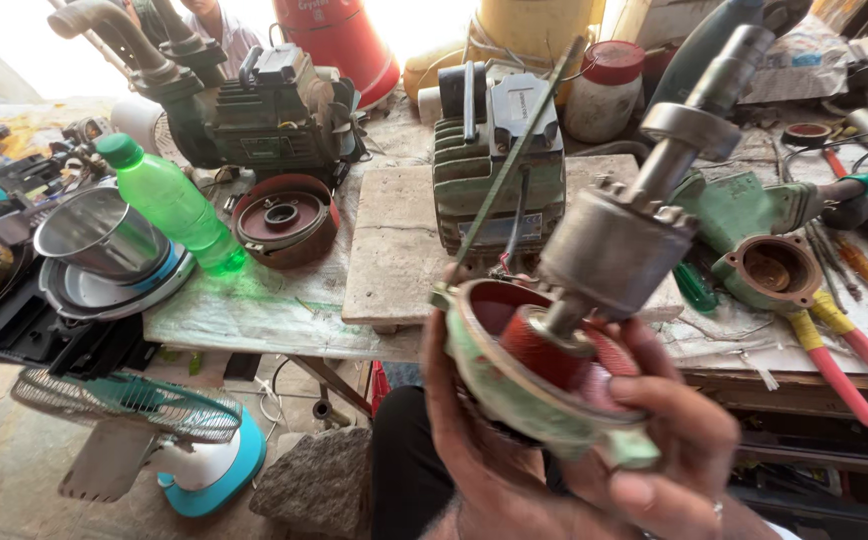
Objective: The person disassembles a small green electric motor, removes the rotor and stator, and uses a hammer to tap the housing. They then reassemble the motor by inserting the rotor back into the stator and securing the end cap with the hammer.
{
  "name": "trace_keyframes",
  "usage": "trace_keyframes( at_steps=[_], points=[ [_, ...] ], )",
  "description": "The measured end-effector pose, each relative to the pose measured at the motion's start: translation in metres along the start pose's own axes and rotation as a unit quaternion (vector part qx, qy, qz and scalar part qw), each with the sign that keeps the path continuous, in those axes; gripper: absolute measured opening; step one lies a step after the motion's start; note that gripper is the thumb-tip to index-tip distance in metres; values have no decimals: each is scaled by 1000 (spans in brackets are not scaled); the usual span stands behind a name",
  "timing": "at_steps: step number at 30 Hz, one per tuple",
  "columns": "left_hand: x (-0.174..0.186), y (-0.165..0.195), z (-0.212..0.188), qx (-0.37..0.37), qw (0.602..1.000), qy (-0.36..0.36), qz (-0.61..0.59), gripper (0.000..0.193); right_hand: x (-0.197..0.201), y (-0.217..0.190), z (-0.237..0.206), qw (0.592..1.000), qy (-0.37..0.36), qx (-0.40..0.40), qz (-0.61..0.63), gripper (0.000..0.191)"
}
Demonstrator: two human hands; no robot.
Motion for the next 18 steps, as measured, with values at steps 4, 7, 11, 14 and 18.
trace_keyframes(
  at_steps=[4, 7, 11, 14, 18],
  points=[
    [19, -4, -6, 46, 995, 48, 72, 80, -10, -12, 13, 978, -182, 17, 96, 27],
    [67, -47, 4, 197, 941, 18, -275, 89, -23, -23, 22, 949, -275, 152, 13, 27],
    [127, -58, 25, 159, 942, -112, -273, 104, -25, -12, 38, 945, -236, 201, -108, 46],
    [157, -52, 70, 72, 954, -136, -258, 102, -2, 43, 59, 976, -117, 62, -173, 59],
    [176, -45, 125, 15, 971, -156, -180, 97, 36, 115, 59, 977, -85, -182, -69, 59]
  ],
)
Point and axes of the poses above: each hand's wrist, its own z-axis towards the middle knuckle, its own x-axis out of the back of the hand, y = z × x, the point moved 6 cm from there along z, towards the middle knuckle, and after that the axes turned 5 degrees about -y, right-handed, at the moved point
